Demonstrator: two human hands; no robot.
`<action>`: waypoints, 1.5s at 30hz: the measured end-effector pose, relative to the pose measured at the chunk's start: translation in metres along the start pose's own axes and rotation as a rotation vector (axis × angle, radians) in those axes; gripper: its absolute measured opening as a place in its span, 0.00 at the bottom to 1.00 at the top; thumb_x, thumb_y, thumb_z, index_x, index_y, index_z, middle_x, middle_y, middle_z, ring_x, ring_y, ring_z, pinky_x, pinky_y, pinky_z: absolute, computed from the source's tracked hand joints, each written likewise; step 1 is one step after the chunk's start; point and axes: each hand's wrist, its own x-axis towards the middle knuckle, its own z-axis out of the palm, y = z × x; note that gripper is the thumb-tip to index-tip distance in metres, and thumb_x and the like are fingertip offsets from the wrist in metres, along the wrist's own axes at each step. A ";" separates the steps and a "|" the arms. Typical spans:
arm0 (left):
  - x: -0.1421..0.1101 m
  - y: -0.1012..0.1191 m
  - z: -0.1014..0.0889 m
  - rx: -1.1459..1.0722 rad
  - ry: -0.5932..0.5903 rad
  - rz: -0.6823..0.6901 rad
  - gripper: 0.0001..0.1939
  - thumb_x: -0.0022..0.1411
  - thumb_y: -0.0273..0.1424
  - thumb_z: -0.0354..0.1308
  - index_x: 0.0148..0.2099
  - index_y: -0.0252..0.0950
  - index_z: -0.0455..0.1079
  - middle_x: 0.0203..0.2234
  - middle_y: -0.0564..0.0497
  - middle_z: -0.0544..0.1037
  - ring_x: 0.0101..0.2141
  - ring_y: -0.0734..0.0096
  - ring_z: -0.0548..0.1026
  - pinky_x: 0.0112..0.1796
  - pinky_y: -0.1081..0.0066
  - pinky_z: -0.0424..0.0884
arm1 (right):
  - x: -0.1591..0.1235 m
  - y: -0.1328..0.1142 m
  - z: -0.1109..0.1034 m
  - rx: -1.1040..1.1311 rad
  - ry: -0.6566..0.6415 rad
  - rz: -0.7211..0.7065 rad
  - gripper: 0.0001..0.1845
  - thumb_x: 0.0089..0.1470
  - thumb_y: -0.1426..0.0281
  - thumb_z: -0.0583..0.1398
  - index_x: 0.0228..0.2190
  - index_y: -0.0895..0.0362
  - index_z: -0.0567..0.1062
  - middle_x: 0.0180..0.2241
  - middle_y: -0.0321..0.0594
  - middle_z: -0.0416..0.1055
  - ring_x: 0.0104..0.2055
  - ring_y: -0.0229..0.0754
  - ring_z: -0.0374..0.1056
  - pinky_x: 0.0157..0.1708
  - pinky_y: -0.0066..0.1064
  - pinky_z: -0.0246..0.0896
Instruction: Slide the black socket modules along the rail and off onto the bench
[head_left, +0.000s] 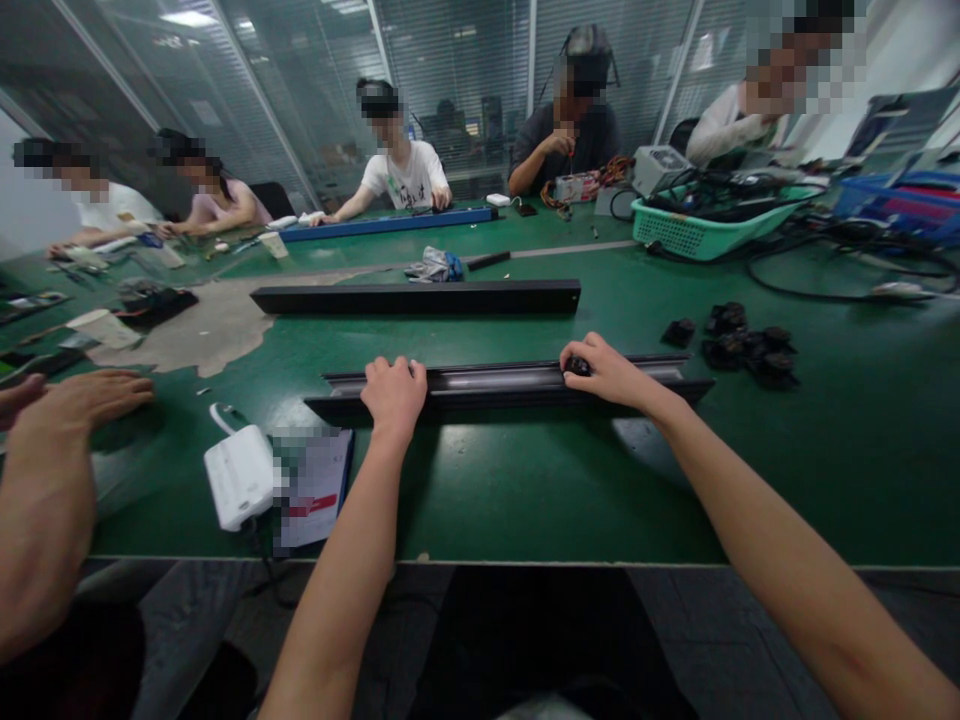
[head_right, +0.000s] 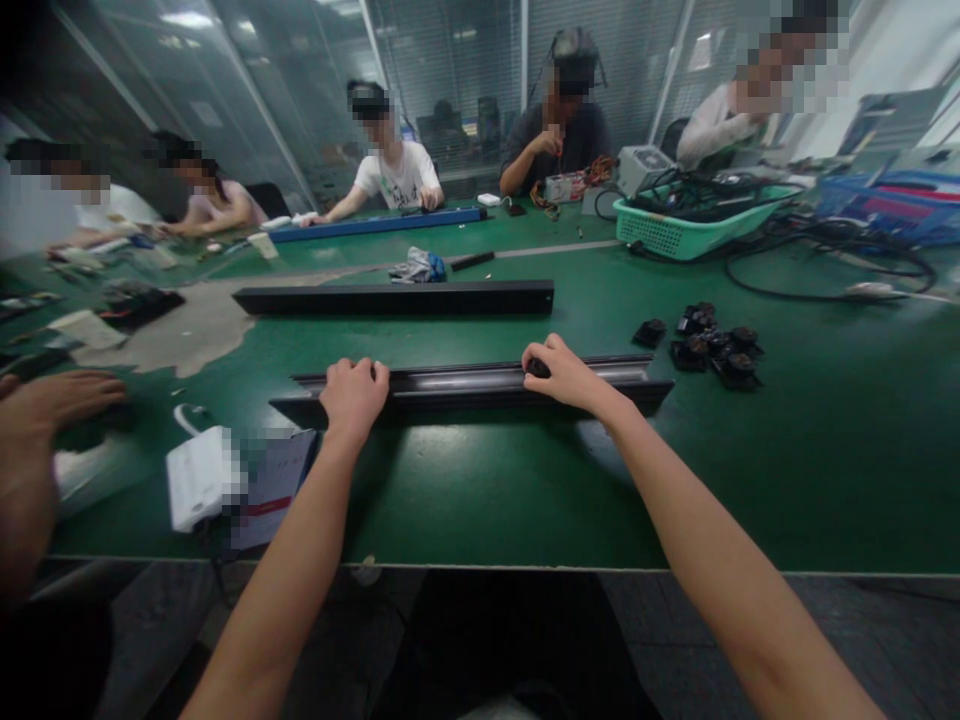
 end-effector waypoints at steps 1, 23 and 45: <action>0.000 0.000 0.000 -0.001 -0.003 -0.002 0.25 0.71 0.37 0.39 0.50 0.34 0.76 0.47 0.35 0.74 0.51 0.48 0.69 0.40 0.59 0.73 | 0.000 0.000 0.000 -0.003 0.001 0.001 0.09 0.52 0.66 0.60 0.38 0.53 0.73 0.38 0.41 0.59 0.43 0.46 0.63 0.51 0.41 0.61; 0.002 -0.002 0.006 0.002 0.019 0.007 0.23 0.72 0.37 0.41 0.50 0.34 0.76 0.46 0.36 0.74 0.51 0.49 0.69 0.40 0.60 0.72 | -0.002 0.003 -0.011 -0.035 -0.076 0.062 0.11 0.53 0.66 0.59 0.39 0.55 0.74 0.39 0.41 0.60 0.44 0.45 0.63 0.51 0.37 0.59; 0.001 -0.001 0.004 0.022 0.023 0.005 0.23 0.72 0.37 0.40 0.49 0.34 0.76 0.46 0.36 0.74 0.50 0.49 0.69 0.39 0.60 0.73 | -0.009 0.010 -0.023 -0.087 -0.077 0.107 0.10 0.51 0.66 0.60 0.38 0.53 0.74 0.37 0.40 0.61 0.43 0.45 0.64 0.51 0.39 0.61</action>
